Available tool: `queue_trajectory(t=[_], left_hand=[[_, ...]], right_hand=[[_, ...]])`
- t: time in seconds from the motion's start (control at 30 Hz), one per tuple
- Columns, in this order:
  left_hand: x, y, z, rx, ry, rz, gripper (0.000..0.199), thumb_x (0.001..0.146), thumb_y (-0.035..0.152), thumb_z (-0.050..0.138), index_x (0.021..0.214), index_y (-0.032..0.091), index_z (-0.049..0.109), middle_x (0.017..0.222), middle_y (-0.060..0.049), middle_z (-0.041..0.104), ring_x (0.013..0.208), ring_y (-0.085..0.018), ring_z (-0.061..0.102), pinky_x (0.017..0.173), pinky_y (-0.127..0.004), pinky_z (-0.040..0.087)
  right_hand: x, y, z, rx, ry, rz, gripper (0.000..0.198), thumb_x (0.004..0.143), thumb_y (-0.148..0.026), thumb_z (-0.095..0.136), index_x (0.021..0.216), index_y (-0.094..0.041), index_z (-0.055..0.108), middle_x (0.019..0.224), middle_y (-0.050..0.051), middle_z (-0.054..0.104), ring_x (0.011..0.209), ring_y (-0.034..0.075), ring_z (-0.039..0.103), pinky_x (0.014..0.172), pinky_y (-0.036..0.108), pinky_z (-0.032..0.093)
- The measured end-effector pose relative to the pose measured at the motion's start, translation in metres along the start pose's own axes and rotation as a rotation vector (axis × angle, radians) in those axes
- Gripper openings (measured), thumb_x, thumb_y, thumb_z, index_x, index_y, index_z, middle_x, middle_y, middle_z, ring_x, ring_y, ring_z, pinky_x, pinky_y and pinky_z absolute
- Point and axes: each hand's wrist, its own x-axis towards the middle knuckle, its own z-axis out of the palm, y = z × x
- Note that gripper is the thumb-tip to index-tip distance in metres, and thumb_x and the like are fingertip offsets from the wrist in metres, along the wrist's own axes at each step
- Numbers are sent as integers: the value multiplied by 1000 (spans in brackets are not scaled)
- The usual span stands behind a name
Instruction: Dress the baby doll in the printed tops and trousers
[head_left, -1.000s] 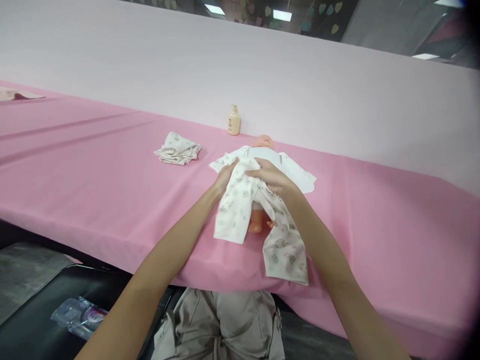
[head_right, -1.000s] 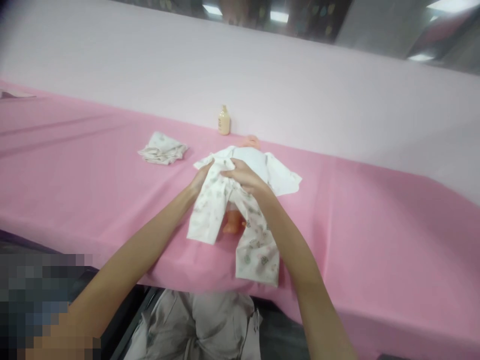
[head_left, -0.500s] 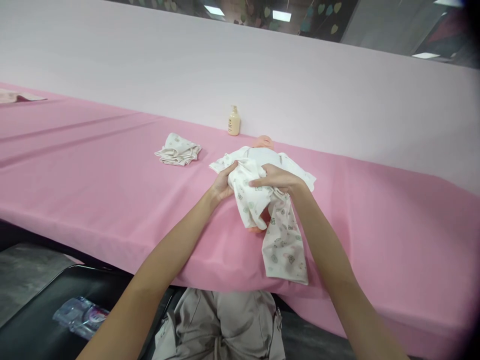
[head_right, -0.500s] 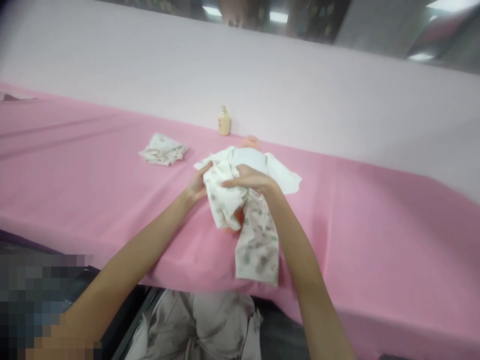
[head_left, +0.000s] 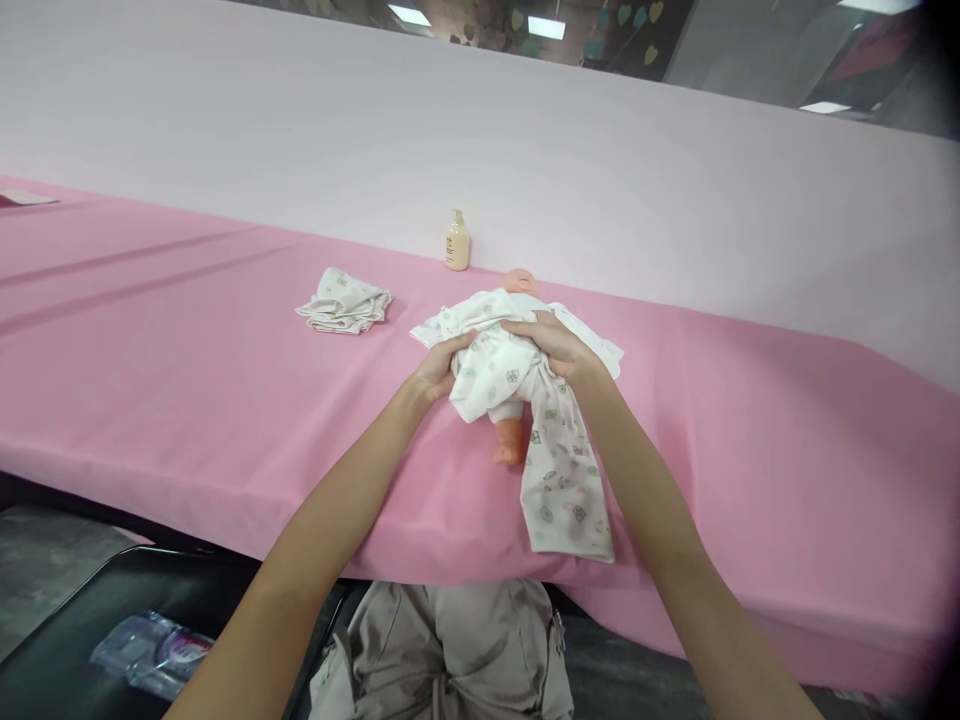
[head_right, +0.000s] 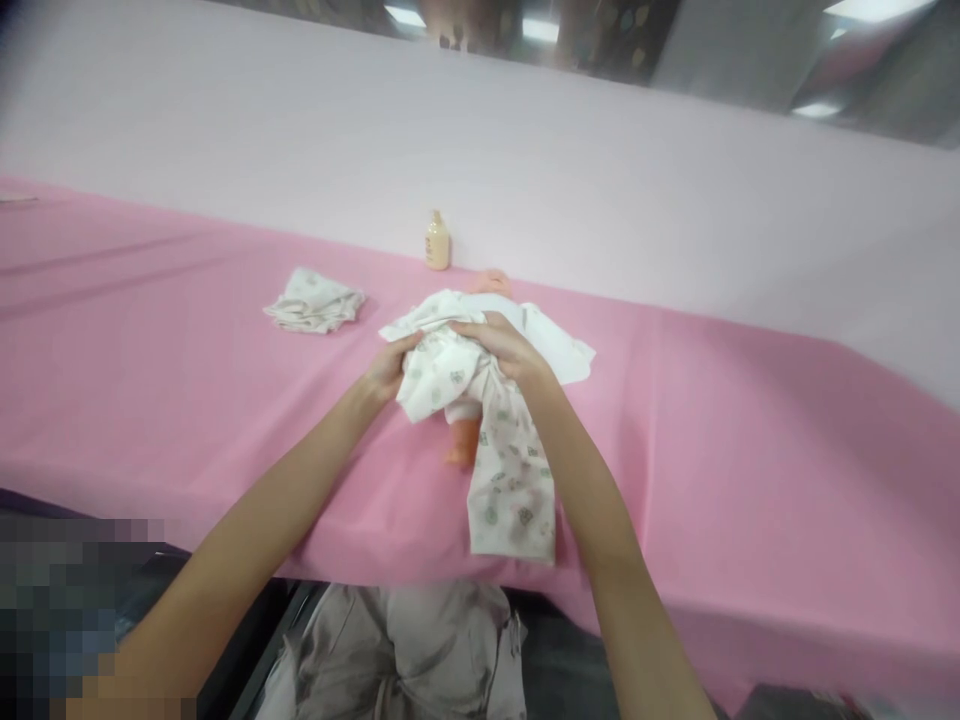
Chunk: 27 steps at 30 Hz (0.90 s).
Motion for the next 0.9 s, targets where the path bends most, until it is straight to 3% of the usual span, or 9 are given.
queue_trajectory(t=[0.07,0.17,0.3,0.4,0.5,0.6,0.73,0.8,0.9], left_hand=[[1,3,-1,-47,6,75,23,82,26,56,99,12,65,88,-10,72,99,-28,66,93,-38,50],[0,7,1,-65,-32,40,27,85,30,53,100,11,65,90,-11,72,99,-28,66,90,-38,51],[-7,10,8,-73,-60,-83,31,91,33,46,100,11,65,89,-11,71,88,-25,68,81,-36,54],[-12,8,9,-46,-50,-153,25,91,28,48,88,11,66,77,-8,70,72,-19,67,70,-30,54],[-13,4,4,34,-82,-216,16,85,22,55,76,11,63,62,-6,65,58,-17,63,64,-28,52],[-12,5,0,59,-116,-85,13,82,24,58,84,12,63,66,-6,66,72,-22,67,76,-33,52],[-8,9,0,-5,-79,140,31,85,36,53,104,14,62,91,-9,70,103,-27,63,91,-38,49],[-5,9,0,9,-90,122,33,85,41,53,104,14,63,91,-10,69,100,-27,64,88,-38,50],[-1,9,-5,37,-104,38,31,85,45,55,83,16,64,60,-4,60,67,-20,64,71,-33,52]], right_hand=[[-4,2,-1,-123,-133,55,31,66,-23,79,93,-16,66,88,5,71,83,20,67,74,28,56],[-8,5,-2,-269,-303,90,44,57,-17,84,97,-17,66,92,4,71,87,20,66,77,27,55],[-4,5,-2,-42,-249,13,37,64,-21,79,98,-17,66,95,6,72,93,23,66,84,33,55],[2,3,-3,182,-150,-18,20,71,-24,71,88,-15,65,89,8,72,93,25,67,84,36,55],[5,1,-1,267,-125,-1,15,73,-25,65,85,-15,64,85,8,72,91,26,67,82,37,56],[0,1,5,238,-188,-11,20,73,-27,65,89,-14,64,84,8,72,89,26,68,79,37,56],[-10,2,9,75,-282,-24,35,66,-24,74,98,-15,64,89,6,71,88,24,67,74,31,55],[-13,3,8,-43,-337,-20,44,59,-18,78,100,-17,63,91,4,70,88,22,66,72,28,54],[-12,3,7,-100,-332,-70,46,55,-13,76,98,-18,62,91,3,69,86,20,64,74,27,53]])
